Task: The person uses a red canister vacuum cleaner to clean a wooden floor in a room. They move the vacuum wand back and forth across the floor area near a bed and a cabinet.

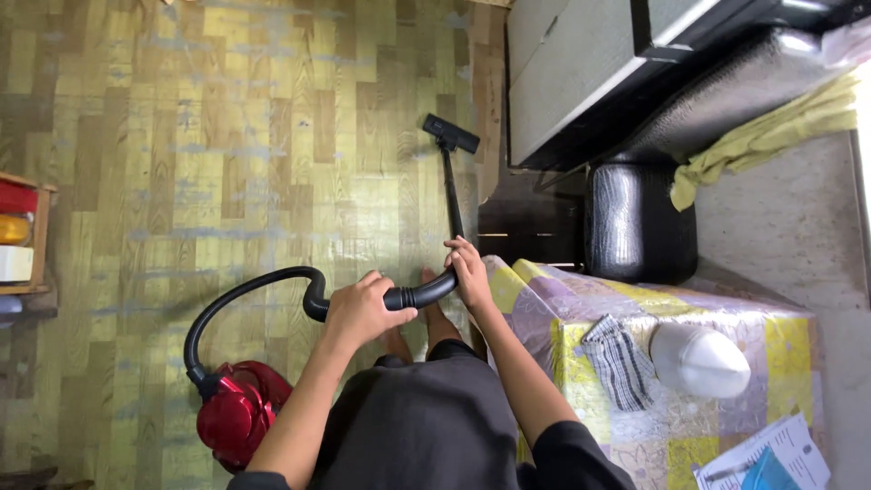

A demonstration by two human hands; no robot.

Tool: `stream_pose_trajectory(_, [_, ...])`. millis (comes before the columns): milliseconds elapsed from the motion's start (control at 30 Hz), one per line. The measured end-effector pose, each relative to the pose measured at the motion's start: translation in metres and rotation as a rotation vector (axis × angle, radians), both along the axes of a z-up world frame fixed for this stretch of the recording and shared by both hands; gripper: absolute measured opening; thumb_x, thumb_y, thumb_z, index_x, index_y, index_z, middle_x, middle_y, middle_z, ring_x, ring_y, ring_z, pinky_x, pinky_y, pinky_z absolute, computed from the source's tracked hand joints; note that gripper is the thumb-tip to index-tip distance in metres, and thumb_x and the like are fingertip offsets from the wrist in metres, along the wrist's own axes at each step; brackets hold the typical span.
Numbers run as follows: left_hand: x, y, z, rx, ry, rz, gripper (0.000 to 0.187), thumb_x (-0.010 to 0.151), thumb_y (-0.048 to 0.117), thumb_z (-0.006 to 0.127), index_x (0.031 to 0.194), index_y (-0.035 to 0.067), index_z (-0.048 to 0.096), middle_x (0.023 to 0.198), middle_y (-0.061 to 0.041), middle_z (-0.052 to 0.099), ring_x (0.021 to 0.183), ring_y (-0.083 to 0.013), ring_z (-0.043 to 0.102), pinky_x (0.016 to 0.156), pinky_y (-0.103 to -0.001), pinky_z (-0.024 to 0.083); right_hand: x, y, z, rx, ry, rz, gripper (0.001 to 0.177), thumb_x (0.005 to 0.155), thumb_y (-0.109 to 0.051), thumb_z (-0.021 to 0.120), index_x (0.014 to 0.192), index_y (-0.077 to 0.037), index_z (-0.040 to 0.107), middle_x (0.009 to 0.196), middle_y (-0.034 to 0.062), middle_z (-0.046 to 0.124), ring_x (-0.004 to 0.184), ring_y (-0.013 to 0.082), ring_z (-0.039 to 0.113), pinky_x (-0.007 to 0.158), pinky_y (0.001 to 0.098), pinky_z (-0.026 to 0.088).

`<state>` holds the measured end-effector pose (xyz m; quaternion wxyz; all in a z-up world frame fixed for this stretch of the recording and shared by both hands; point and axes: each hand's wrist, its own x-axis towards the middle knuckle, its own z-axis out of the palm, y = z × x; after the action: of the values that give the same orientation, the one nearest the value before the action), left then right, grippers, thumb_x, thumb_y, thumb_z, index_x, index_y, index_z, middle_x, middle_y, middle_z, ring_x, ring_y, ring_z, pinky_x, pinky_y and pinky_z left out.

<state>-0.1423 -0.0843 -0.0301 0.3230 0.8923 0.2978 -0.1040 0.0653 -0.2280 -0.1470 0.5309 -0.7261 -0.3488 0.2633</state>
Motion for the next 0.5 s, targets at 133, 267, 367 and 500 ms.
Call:
stream_pose_trajectory(133, [-0.029,-0.003,0.030,0.015,0.029,0.051,0.068,0.071,0.075,0.069,0.102,0.015,0.071,0.102,-0.002,0.066,0.090,-0.0342,0.074,0.075,-0.047,0.058,-0.020,-0.007,0.016,-0.028,0.006,0.110,0.029,0.106,-0.023,0.048,0.090,-0.010,0.069,0.137,0.0166,0.063,0.143,0.0428,0.044,0.120,0.0569,0.030])
stream_pose_trajectory(267, [-0.071,-0.019,0.055,0.018,0.021,0.083,0.072,0.074,0.078,0.063,0.103,0.013,0.073,0.103,-0.003,0.066,0.085,-0.0352,0.075,0.073,-0.048,0.059,-0.053,-0.011,0.020,-0.033,0.013,0.204,0.037,0.105,-0.025,0.043,0.085,-0.011,0.070,0.128,0.0150,0.067,0.142,0.0402,0.045,0.119,0.0546,0.030])
stream_pose_trajectory(367, [-0.100,-0.032,0.060,0.089,-0.024,0.151,0.068,0.078,0.079,0.059,0.097,0.015,0.073,0.097,0.001,0.067,0.079,-0.0337,0.075,0.069,-0.046,0.060,-0.076,-0.017,0.029,-0.028,0.036,0.261,0.036,0.103,-0.025,0.044,0.082,-0.012,0.070,0.123,0.0132,0.069,0.142,0.0386,0.046,0.118,0.0534,0.032])
stream_pose_trajectory(500, [-0.112,-0.044,0.063,0.176,-0.028,0.240,0.063,0.083,0.080,0.052,0.090,0.021,0.073,0.091,0.008,0.066,0.070,-0.0261,0.075,0.062,-0.040,0.060,-0.081,-0.011,0.043,-0.035,0.040,0.329,0.035,0.101,-0.025,0.044,0.080,-0.014,0.068,0.123,0.0125,0.068,0.141,0.0400,0.047,0.117,0.0534,0.034])
